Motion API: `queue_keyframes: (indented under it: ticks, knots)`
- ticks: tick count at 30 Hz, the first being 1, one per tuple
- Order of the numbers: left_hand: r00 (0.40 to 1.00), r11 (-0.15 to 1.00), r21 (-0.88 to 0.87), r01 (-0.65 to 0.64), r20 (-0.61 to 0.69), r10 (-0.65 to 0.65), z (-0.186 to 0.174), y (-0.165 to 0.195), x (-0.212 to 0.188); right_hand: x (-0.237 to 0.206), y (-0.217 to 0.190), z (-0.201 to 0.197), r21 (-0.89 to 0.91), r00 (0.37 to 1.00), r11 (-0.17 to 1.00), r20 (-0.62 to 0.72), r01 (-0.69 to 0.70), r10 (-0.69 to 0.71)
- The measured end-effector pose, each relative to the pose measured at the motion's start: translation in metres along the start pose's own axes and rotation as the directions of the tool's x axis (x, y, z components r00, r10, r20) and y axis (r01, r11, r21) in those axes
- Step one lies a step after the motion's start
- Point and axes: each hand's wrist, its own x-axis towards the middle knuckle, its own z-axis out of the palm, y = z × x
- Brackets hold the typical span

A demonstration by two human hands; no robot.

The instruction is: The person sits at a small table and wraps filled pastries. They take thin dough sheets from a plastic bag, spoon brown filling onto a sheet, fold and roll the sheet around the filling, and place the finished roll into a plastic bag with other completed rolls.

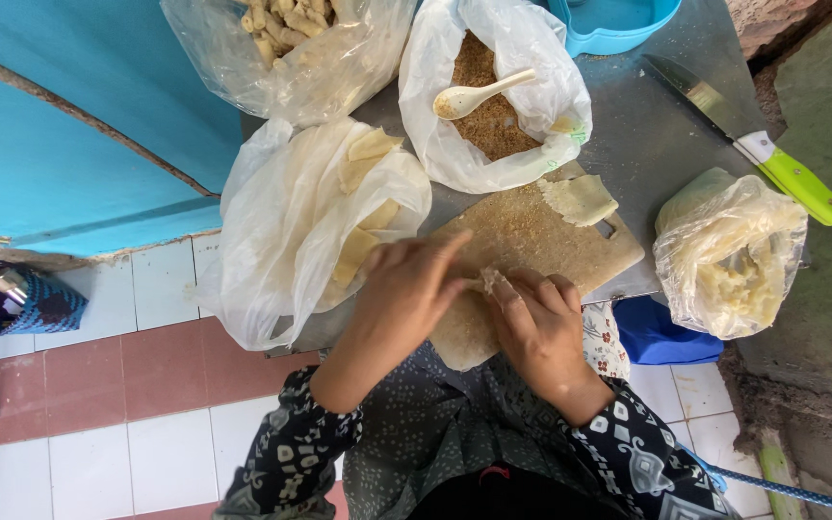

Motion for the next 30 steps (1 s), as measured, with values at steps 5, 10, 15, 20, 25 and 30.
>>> queue_keyframes:
  ticks: [5, 10, 15, 20, 25, 30]
  knots:
    - [0.933, 0.984, 0.0, 0.18, -0.317, -0.171, -0.013, 0.004, -0.027, 0.002, 0.001, -0.003, -0.114, 0.999, 0.993, -0.007, 0.037, -0.038]
    - [0.834, 0.959, -0.117, 0.26, -0.473, -0.284, -0.018, 0.012, -0.057, 0.005, 0.004, 0.002, -0.027, 1.0, 0.999, 0.014, 0.017, -0.017]
    - [0.778, 0.952, -0.172, 0.254, -0.549, -0.306, -0.021, 0.007, -0.076, 0.007, 0.015, 0.003, -0.214, 0.993, 0.973, 0.092, 0.09, -0.072]
    - [0.712, 0.934, -0.219, 0.281, -0.606, -0.356, -0.023, 0.001, -0.088, 0.015, 0.02, 0.003, -0.109, 0.994, 0.993, 0.101, 0.049, -0.038]
    - [0.755, 0.911, -0.024, 0.412, -0.55, -0.356, -0.031, -0.008, -0.089, 0.065, 0.028, -0.003, -0.04, 0.969, 0.977, -0.126, 0.208, -0.212]
    - [0.878, 0.852, 0.375, 0.365, -0.444, -0.181, -0.044, -0.019, -0.078, 0.189, 0.029, -0.004, 0.024, 0.837, 0.878, -0.313, 0.479, -0.448]
